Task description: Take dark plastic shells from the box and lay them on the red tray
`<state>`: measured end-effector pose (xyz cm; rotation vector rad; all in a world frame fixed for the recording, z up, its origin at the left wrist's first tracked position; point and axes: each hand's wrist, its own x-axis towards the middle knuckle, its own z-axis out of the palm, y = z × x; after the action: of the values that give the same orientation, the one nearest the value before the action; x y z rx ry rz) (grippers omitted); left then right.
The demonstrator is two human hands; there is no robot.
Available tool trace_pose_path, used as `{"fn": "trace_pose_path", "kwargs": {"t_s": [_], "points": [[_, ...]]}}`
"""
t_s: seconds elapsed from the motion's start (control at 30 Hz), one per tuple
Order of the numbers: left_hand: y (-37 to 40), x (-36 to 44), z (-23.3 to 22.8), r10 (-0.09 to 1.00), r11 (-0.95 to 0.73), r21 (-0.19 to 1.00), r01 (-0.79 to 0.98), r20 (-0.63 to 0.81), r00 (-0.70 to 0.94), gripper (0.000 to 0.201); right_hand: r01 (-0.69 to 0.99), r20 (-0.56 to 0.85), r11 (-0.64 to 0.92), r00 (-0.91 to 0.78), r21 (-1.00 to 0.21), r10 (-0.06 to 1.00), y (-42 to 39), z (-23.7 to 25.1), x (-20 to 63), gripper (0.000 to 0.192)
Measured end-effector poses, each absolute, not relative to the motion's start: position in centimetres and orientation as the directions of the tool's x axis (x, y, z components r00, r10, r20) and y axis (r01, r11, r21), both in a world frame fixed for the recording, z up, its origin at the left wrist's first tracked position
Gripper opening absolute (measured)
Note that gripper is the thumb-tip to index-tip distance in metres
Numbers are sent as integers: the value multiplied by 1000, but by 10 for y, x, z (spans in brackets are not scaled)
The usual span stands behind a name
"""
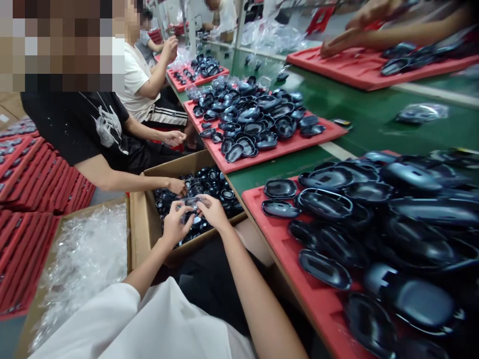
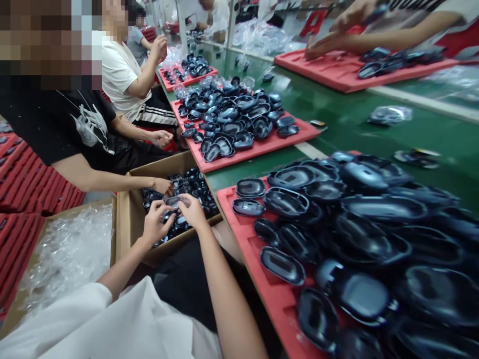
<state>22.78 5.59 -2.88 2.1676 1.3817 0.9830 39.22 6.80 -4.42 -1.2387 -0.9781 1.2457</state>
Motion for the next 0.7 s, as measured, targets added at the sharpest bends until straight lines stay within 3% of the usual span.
{"fn": "trace_pose_path", "kwargs": {"t_s": [0.1,0.2,0.33,0.43,0.57,0.7], "points": [[65,230,-38,950,-293,857,424,310,32,44,-209,-78,-48,139,-977,987,69,-46,394,30],[76,229,-40,992,-121,965,235,106,73,55,-169,-64,-46,102,-985,993,68,-47,395,25],[85,231,-34,956,-183,955,233,117,270,35,-72,34,40,81,-997,996,68,-44,393,37],[84,239,-33,971,-187,955,229,144,189,30,11,78,77,127,-997,989,67,-42,393,27],[81,244,-37,993,-39,983,180,18,114,33,350,249,222,35,-910,968,63,-39,395,34],[82,238,-34,994,-80,979,187,66,82,26,398,289,271,-16,-876,957,60,-37,392,32]]}}
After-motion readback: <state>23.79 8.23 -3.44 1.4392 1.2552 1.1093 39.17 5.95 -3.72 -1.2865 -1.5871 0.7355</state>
